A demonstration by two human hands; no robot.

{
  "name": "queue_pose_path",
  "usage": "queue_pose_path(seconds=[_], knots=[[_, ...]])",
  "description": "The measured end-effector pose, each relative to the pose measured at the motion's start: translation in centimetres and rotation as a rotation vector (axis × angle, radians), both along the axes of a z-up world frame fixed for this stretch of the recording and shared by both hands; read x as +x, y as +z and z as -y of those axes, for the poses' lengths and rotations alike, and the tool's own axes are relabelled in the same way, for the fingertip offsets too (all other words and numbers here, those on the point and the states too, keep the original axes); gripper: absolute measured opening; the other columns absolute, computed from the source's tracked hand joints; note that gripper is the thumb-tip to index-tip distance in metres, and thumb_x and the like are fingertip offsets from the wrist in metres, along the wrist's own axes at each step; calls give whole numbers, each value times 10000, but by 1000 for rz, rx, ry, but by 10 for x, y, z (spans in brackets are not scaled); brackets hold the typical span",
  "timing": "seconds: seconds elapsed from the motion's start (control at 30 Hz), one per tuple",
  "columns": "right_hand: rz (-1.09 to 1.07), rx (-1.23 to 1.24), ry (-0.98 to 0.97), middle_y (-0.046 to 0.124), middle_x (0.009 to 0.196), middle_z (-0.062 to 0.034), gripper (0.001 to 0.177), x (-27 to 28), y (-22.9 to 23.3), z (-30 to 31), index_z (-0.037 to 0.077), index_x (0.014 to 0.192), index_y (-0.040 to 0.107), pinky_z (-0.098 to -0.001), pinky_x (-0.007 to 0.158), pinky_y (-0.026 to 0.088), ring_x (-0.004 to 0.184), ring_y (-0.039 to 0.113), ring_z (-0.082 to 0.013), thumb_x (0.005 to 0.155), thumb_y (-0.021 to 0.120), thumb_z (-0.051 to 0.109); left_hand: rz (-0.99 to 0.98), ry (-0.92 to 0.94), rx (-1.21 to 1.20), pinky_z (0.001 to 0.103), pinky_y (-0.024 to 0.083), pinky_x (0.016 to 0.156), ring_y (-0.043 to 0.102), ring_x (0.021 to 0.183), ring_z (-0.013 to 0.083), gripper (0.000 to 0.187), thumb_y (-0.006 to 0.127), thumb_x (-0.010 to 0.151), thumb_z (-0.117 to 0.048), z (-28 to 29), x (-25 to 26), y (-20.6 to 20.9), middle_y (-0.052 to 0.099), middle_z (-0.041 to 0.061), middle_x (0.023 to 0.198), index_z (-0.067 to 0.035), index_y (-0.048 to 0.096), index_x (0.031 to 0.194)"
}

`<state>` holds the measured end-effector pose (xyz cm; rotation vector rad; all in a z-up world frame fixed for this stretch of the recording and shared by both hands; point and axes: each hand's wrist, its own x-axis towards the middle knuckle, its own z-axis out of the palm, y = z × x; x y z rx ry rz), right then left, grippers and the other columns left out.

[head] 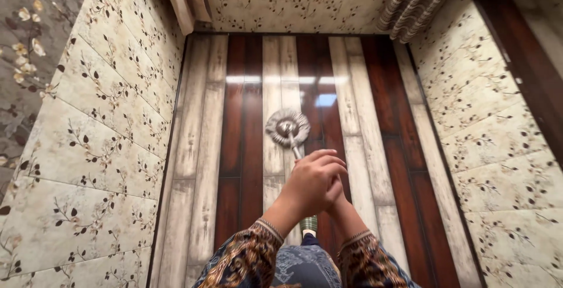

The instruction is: The recorder uses a spin mop to clean the stairs and the adjacent tiled wall.

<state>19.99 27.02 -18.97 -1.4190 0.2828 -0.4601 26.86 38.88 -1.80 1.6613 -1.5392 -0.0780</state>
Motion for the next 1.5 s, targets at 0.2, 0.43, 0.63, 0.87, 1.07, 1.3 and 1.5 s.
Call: queue_pose_path(seconds=[0.2, 0.43, 0.63, 0.87, 1.07, 1.3, 1.5], knots=[[54, -113, -63, 728, 1110, -123, 207, -13, -94, -11, 8, 1154, 687, -372, 992, 560, 1081, 695, -211, 1024, 543, 82, -111, -124, -152, 397, 532, 1053, 696, 1124, 248, 117, 651, 845, -58, -41, -22, 10, 773, 73, 1027, -87, 752, 895], [5, -540, -484, 744, 1091, -136, 195, 23, -201, -8, 37, 1086, 693, -428, 1066, 487, 1171, 660, -244, 895, 654, 50, -180, -192, -84, 375, 577, 877, 725, 937, 236, 153, 622, 809, 14, -23, 3, -18, 731, 50, 880, -95, 718, 856], [86, -561, -129, 688, 1354, -164, 236, 109, -240, 70, 66, 1173, 731, -465, 1203, 416, 1377, 580, -299, 939, 716, 38, -154, -66, -32, 383, 565, 890, 737, 969, 244, 129, 651, 766, -14, 43, 88, -67, 763, 66, 960, -96, 721, 837], [-303, -681, -301, 604, 1436, -141, 382, 222, -116, 128, 67, 1237, 663, -400, 1114, 461, 1355, 571, -293, 887, 797, 137, -54, 212, 381, 460, 378, 1111, 480, 1378, 311, 587, 675, 882, -139, 122, 190, -143, 525, 173, 1466, -51, 483, 1431], [-203, -473, -243, 497, 1537, -184, 449, 255, -104, 172, 60, 1273, 626, -368, 1068, 524, 1377, 547, -298, 847, 756, 8, -135, 241, 402, 451, 386, 1145, 449, 1429, 295, 637, 639, 935, -200, 128, 209, -156, 466, 158, 1559, -69, 409, 1515], [-285, -650, -219, 593, 1422, -202, 469, 223, -55, 122, 55, 1259, 668, -366, 994, 526, 1262, 618, -260, 820, 829, 80, -17, 332, 389, 584, 256, 1175, 414, 1443, 269, 645, 644, 918, -311, 87, 185, -133, 471, 107, 1546, -102, 432, 1491], [-587, -698, -200, 760, 1177, -94, 452, 165, 67, -3, 129, 1252, 657, -367, 863, 574, 1036, 741, -256, 872, 771, 345, -73, 318, 336, 592, 207, 1204, 443, 1419, 325, 426, 606, 926, -263, 4, 132, -59, 656, 125, 1322, -85, 634, 1312]])
